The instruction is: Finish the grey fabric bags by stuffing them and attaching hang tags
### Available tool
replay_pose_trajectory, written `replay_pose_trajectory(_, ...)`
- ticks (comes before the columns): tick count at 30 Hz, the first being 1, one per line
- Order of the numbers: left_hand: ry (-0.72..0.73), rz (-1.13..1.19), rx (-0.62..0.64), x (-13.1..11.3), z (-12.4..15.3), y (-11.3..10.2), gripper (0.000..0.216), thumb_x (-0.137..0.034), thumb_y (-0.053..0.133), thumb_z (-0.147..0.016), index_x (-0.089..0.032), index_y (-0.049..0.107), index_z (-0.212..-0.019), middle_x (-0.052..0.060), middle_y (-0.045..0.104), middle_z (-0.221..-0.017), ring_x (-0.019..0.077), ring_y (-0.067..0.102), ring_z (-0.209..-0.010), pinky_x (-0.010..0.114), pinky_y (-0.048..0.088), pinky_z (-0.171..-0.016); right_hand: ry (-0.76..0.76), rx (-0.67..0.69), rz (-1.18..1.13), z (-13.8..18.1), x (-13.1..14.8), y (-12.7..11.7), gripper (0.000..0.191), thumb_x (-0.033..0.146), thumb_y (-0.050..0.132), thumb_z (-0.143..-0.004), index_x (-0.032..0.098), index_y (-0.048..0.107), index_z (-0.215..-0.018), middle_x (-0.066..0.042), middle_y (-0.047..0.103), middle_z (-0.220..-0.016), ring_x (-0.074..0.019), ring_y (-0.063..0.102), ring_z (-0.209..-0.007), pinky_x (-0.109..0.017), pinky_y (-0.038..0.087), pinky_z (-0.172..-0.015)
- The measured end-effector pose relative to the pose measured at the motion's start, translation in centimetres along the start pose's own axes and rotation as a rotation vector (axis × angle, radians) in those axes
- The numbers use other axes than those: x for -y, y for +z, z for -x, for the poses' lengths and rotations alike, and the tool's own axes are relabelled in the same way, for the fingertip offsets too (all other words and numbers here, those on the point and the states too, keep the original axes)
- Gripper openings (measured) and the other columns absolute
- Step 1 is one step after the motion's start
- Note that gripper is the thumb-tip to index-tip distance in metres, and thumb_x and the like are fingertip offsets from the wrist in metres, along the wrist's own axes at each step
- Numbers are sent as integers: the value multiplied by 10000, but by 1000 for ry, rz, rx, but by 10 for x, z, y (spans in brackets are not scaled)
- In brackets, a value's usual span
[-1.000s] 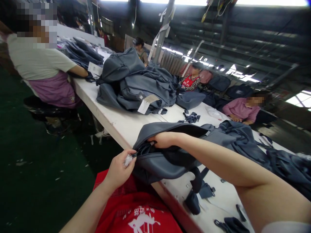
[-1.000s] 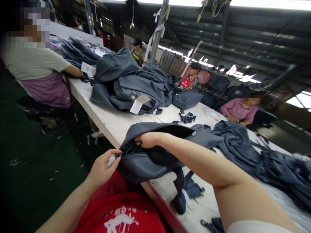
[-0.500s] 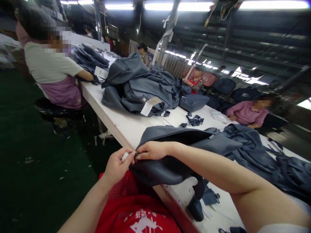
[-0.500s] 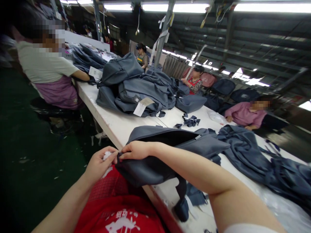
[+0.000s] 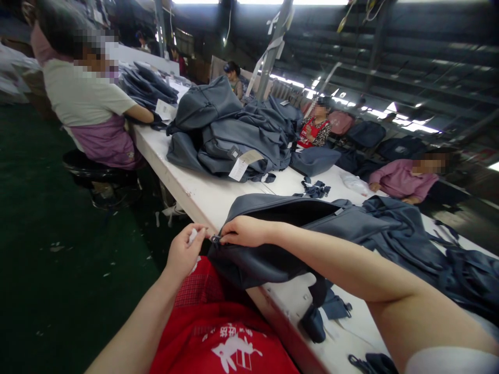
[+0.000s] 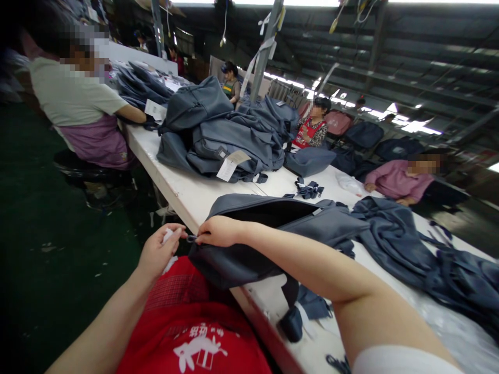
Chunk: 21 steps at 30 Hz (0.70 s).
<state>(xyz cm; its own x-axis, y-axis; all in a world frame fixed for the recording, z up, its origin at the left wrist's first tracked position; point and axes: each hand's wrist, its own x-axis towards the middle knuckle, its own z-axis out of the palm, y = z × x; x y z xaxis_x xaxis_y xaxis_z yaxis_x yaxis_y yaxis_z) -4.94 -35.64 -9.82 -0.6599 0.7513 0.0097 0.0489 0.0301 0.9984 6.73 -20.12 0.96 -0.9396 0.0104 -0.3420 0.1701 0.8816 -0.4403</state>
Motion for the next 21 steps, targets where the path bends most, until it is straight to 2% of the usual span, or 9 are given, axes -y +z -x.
replay_pose_trajectory(2, -66, 7, -64, 14, 4, 4, 331, -479, 609, -767, -165, 656, -857, 42, 662, -720, 171, 587, -634, 249, 451, -549, 18, -58, 90, 0, 5, 4, 257, 277, 539, -932, 130, 739, -1002, -90, 734, -936, -164, 641, -806, -222, 427, -704)
replay_pose_trajectory(4, -95, 6, -59, 27, 11, 13, 324, -487, 633, -735, -166, 650, -780, 30, 634, -658, 171, 572, -605, 249, 437, -527, 33, -100, 144, 0, 8, 7, 261, 282, 532, -930, 141, 745, -984, -98, 738, -933, -177, 650, -812, -228, 423, -690)
replay_pose_trajectory(8, -140, 17, -84, 39, 25, 34, 401, -542, 626, -731, -147, 641, -801, -7, 561, -550, 139, 476, -461, 249, 385, -457, 70, -136, 210, -2, 10, 9, 272, 299, 529, -922, 153, 755, -960, -95, 745, -927, -199, 669, -820, -240, 419, -666)
replay_pose_trajectory(11, -145, 18, -126, 36, 31, 39, 415, -549, 640, -724, -145, 650, -818, 11, 599, -605, 147, 509, -505, 258, 405, -498, 97, -151, 260, -3, 13, 10, 282, 309, 515, -921, 166, 758, -941, -83, 747, -892, -209, 677, -802, -250, 417, -642)
replay_pose_trajectory(13, -50, -79, -144, 31, 33, 38, 324, -477, 645, -740, -162, 675, -812, 43, 657, -722, 180, 584, -636, 277, 445, -599, 104, -163, 307, -4, 16, 11, 288, 311, 501, -926, 172, 754, -924, -78, 745, -872, -214, 681, -792, -258, 420, -633)
replay_pose_trajectory(16, 204, -352, -173, 25, 36, 36, 201, -344, 566, -803, -183, 687, -804, 64, 682, -802, 222, 620, -761, 317, 456, -711, 84, -137, 387, -4, 23, 14, 299, 303, 477, -946, 165, 740, -910, -89, 741, -870, -221, 687, -800, -270, 442, -643)
replay_pose_trajectory(18, 322, -481, -180, 25, 36, 35, 188, -309, 538, -827, -183, 676, -814, 67, 676, -796, 229, 620, -766, 326, 453, -717, 48, -75, 462, -4, 27, 16, 277, 262, 485, -944, 149, 736, -909, -108, 738, -889, -235, 691, -822, -286, 464, -669)
replay_pose_trajectory(21, 408, -583, -147, 27, 34, 34, 204, -331, 531, -868, -180, 661, -823, 59, 657, -762, 220, 616, -736, 315, 447, -682, 42, 12, 553, -5, 29, 17, 246, 156, 501, -910, 118, 743, -897, -136, 735, -903, -261, 692, -860, -313, 487, -704)
